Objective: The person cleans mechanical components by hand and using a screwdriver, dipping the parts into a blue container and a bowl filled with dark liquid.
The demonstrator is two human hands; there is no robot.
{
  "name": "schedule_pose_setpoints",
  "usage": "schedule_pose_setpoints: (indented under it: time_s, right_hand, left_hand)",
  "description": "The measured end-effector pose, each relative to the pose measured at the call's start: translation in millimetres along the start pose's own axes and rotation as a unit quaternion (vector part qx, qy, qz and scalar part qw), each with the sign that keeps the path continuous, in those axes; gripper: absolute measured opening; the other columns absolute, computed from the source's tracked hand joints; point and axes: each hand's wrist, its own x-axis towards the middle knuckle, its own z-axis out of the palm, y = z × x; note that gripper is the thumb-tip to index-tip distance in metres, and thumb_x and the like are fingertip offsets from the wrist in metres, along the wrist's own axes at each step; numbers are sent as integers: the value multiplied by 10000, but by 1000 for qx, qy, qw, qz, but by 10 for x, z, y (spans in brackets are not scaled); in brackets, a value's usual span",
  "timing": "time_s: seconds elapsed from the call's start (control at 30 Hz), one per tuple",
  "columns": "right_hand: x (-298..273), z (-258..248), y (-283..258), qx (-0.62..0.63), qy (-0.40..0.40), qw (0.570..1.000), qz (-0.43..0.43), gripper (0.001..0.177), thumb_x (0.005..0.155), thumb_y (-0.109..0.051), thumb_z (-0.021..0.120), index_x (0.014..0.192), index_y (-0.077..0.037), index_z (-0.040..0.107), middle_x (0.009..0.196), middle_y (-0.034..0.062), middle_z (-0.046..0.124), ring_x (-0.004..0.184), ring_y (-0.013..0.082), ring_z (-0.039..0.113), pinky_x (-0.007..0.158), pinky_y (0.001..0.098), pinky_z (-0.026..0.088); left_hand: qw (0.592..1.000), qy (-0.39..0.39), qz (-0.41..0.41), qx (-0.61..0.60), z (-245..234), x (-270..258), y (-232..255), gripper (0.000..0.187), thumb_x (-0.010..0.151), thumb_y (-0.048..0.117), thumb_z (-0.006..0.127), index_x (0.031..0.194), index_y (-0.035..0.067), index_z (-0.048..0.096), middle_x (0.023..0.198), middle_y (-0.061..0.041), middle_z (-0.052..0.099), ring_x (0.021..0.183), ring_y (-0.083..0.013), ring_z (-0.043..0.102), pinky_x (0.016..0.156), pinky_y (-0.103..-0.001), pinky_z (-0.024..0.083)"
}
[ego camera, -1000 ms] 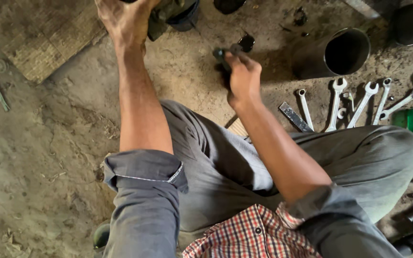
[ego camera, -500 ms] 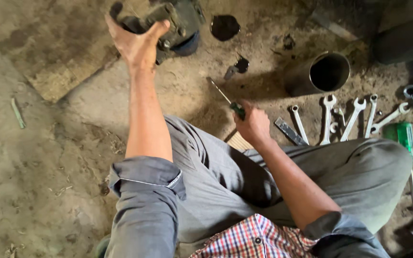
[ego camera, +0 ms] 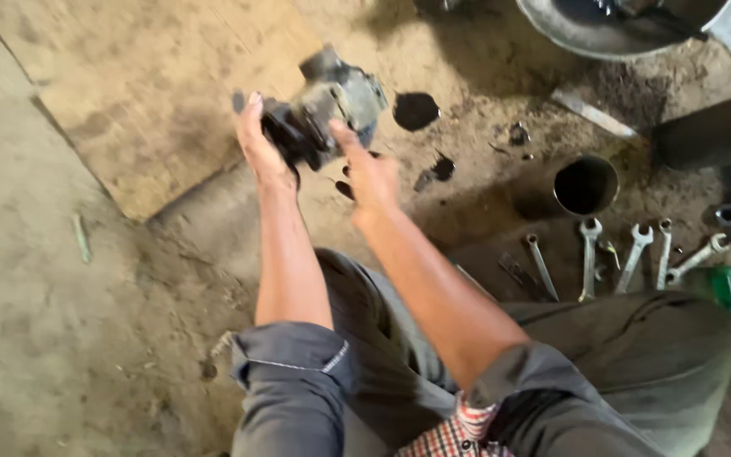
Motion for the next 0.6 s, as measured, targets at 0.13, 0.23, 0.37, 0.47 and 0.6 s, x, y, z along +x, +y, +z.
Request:
schedule_pose_setpoints:
  time_s: [0.13,0.23,0.37,0.47,0.6]
  right_hand:
    - [-11,482,-111,46,52,997,25,876,602,-422,932,1270,45,614,1222,139,693,1059,239,660,876,459,537]
    - [45,576,-138,28,105,994,31,1008,591,-467,939,1323,121,572,1337,196,642,1211,304,630,1004,480,509]
    - [52,650,-200,7,121,992,29,958,609,-425,957,1299,107,557,1274,195,639,1076,291,638,848,480,535]
    - [110,719,-325,-8,118,993,18,839,542,-335,944,1207,75,638,1131,191,712,888,298,716,642,484,584]
    - [178,688,-328,0,89,996,6,724,587,-220,954,1157,88,632,1058,185,723,844,291,745,627,445,629]
  left_hand:
    - [989,113,-17,92,103,-71,15,653,935,455,707,1391,6,580,1120,-90,699,947,-198,678,805,-356,573]
    - [985,128,-5,119,237,-128,69,725,859,399,797,1430,51,515,1172,-100,690,979,-210,680,808,-380,584]
    - [971,185,-81,128,314,-148,187,917,730,440,862,1443,57,433,1234,-106,656,995,-225,702,787,-418,624]
    - [956,195,-176,132,336,-172,248,991,696,569,857,1399,-21,481,1205,-119,681,984,-235,740,765,-414,622]
    - [950,113,-276,90,295,-229,323,953,642,701,791,1263,-13,682,1041,-104,759,820,-215,744,636,-362,588]
